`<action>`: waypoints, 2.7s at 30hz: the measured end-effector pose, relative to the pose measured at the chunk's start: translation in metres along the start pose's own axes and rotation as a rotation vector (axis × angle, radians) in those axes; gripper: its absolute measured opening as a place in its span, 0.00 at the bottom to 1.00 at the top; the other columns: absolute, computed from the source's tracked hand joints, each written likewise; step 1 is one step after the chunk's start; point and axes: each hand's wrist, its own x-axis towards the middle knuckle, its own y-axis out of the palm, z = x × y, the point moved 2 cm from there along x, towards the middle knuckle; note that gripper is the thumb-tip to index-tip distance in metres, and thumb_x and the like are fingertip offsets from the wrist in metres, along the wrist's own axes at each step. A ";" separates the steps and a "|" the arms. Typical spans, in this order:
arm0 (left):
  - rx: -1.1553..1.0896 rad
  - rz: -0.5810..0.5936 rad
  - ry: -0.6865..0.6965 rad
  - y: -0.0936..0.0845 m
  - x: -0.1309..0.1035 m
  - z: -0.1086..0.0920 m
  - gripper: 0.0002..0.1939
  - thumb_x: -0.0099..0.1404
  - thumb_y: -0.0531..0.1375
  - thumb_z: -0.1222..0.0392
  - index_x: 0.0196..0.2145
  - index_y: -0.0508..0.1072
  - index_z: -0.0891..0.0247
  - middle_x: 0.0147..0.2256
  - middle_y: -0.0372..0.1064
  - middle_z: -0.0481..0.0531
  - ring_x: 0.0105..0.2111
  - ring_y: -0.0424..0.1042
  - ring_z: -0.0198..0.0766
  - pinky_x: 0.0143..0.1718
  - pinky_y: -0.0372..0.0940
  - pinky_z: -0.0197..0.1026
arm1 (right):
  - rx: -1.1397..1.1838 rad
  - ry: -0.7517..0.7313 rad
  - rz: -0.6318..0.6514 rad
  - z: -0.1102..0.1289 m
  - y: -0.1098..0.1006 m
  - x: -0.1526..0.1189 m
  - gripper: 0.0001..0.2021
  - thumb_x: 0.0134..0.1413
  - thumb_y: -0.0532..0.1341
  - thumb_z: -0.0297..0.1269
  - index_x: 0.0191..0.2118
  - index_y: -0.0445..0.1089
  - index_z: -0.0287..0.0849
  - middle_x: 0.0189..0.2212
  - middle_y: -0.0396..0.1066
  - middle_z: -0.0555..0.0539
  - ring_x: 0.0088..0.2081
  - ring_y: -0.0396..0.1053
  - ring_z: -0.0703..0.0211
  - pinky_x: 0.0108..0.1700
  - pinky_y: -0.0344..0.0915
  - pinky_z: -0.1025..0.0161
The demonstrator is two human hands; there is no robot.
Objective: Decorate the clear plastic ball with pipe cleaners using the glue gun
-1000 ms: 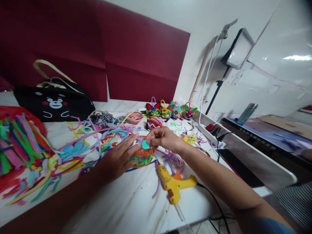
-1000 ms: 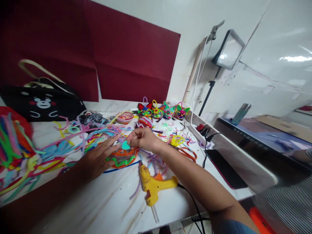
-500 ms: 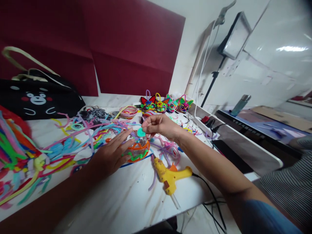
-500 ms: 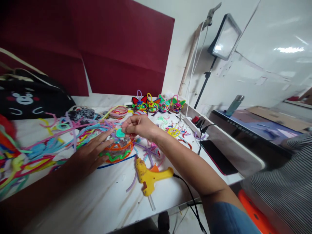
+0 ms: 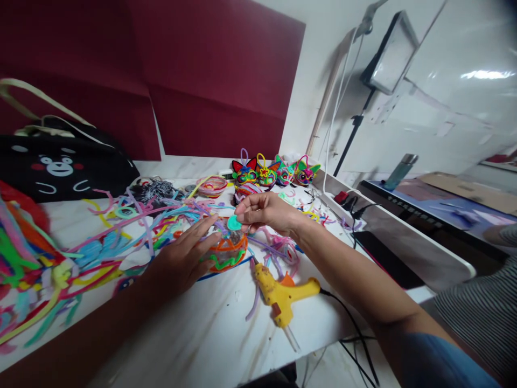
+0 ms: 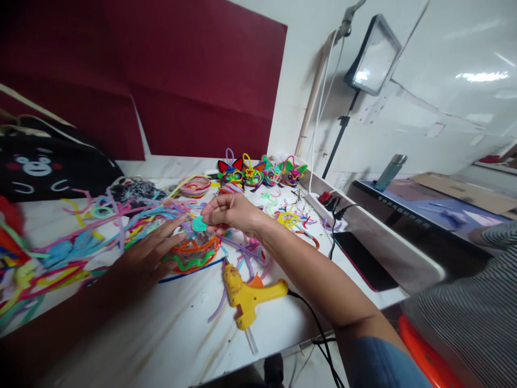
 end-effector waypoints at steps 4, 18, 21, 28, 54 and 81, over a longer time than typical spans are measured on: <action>-0.002 0.027 -0.032 -0.001 0.000 -0.001 0.25 0.72 0.53 0.65 0.65 0.55 0.60 0.69 0.48 0.67 0.68 0.51 0.54 0.64 0.58 0.59 | -0.020 -0.008 0.023 -0.002 0.008 0.001 0.07 0.39 0.69 0.25 0.29 0.73 0.37 0.19 0.73 0.54 0.21 0.71 0.67 0.23 0.68 0.73; 0.015 0.009 -0.010 0.000 -0.001 0.000 0.25 0.72 0.52 0.63 0.64 0.55 0.61 0.68 0.48 0.68 0.68 0.52 0.56 0.63 0.59 0.60 | -0.103 -0.061 0.041 -0.005 0.012 0.005 0.07 0.37 0.68 0.27 0.28 0.73 0.37 0.16 0.71 0.56 0.19 0.66 0.69 0.24 0.63 0.72; 0.011 0.009 -0.014 0.001 -0.003 0.001 0.26 0.71 0.53 0.64 0.65 0.55 0.61 0.69 0.48 0.67 0.68 0.52 0.56 0.63 0.59 0.58 | -0.097 -0.050 0.040 -0.005 0.011 0.004 0.07 0.36 0.69 0.28 0.28 0.73 0.37 0.16 0.71 0.55 0.20 0.68 0.68 0.24 0.64 0.72; -0.002 -0.004 -0.025 0.002 -0.002 0.001 0.26 0.72 0.52 0.64 0.65 0.55 0.59 0.70 0.46 0.64 0.68 0.52 0.54 0.63 0.59 0.57 | -0.053 -0.035 0.014 -0.002 0.010 0.002 0.07 0.39 0.69 0.28 0.29 0.73 0.37 0.18 0.72 0.54 0.20 0.70 0.67 0.24 0.67 0.71; -0.011 -0.030 -0.009 0.002 -0.002 -0.001 0.25 0.72 0.52 0.62 0.65 0.54 0.60 0.70 0.45 0.67 0.68 0.51 0.54 0.62 0.59 0.59 | -0.266 -0.154 0.002 -0.009 0.021 0.003 0.03 0.42 0.63 0.25 0.26 0.71 0.38 0.18 0.70 0.54 0.21 0.70 0.66 0.27 0.67 0.69; -0.031 -0.023 -0.004 0.004 -0.002 -0.001 0.25 0.72 0.53 0.64 0.64 0.53 0.62 0.70 0.44 0.68 0.69 0.49 0.54 0.64 0.57 0.59 | -0.649 -0.190 -0.114 0.004 0.031 -0.005 0.06 0.46 0.62 0.23 0.26 0.71 0.40 0.21 0.73 0.53 0.24 0.73 0.62 0.29 0.68 0.67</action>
